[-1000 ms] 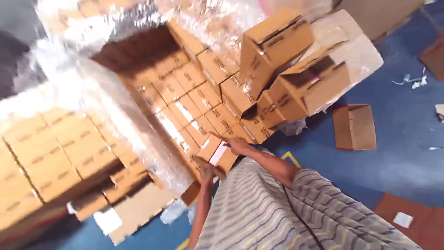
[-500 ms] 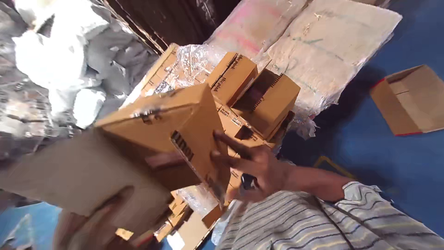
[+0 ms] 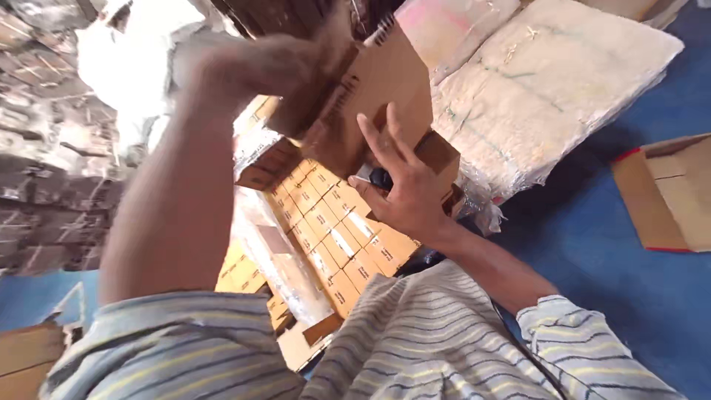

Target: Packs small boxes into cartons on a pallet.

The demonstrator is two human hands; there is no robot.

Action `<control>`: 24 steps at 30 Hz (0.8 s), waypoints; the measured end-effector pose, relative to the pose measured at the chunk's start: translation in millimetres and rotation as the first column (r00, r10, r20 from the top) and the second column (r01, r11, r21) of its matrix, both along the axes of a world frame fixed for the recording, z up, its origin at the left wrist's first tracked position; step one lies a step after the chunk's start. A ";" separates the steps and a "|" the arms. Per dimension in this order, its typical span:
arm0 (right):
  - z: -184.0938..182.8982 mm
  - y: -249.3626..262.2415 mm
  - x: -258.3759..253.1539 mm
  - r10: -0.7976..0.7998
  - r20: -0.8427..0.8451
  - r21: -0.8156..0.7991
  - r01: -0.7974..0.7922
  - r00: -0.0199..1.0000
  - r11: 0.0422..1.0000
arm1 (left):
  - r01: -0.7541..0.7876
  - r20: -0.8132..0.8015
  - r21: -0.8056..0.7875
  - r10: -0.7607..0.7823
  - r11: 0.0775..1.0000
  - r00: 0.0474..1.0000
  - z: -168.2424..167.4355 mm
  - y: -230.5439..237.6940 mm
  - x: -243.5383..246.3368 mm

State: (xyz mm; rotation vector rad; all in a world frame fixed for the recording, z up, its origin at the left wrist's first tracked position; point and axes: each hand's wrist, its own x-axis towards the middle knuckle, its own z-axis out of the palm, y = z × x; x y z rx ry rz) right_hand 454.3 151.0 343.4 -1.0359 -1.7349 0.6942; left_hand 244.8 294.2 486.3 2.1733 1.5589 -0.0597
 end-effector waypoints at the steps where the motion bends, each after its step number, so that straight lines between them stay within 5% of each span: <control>1: -10.4 -0.3 -2.5 0.008 0.019 -0.036 -0.007 1.000 0.999 | -0.046 -0.032 -0.079 0.044 0.996 0.999 -15.2 -4.6 32.0; 4: -35.1 1.3 -1.4 -0.019 0.062 0.015 0.018 0.998 1.000 | -0.294 0.192 -0.173 0.325 0.940 0.926 -62.1 -17.2 63.7; 8: -54.4 5.7 8.8 -0.014 0.074 0.112 0.005 0.997 0.994 | -0.036 0.497 -0.073 0.068 0.997 0.865 -116.2 21.6 0.2; 13: -70.0 3.1 31.0 -0.065 0.042 0.168 0.057 0.997 0.984 | -0.270 0.411 -0.067 0.274 0.960 0.869 -79.6 -19.2 1.1; 15: -81.9 0.3 46.5 -0.115 0.000 0.165 0.114 0.993 0.980 | -0.297 0.505 -0.039 0.275 0.954 0.818 -85.8 -24.9 -16.6; 19: -115.5 -7.6 82.6 -0.246 -0.042 0.146 0.250 0.968 0.957 | -0.460 0.821 0.025 0.245 0.888 0.517 -128.4 -48.2 -63.0; 24: -142.9 -33.8 96.0 -0.350 0.039 0.075 0.346 0.936 0.935 | -0.825 0.936 -0.194 0.352 0.532 0.006 -237.4 -119.6 -65.4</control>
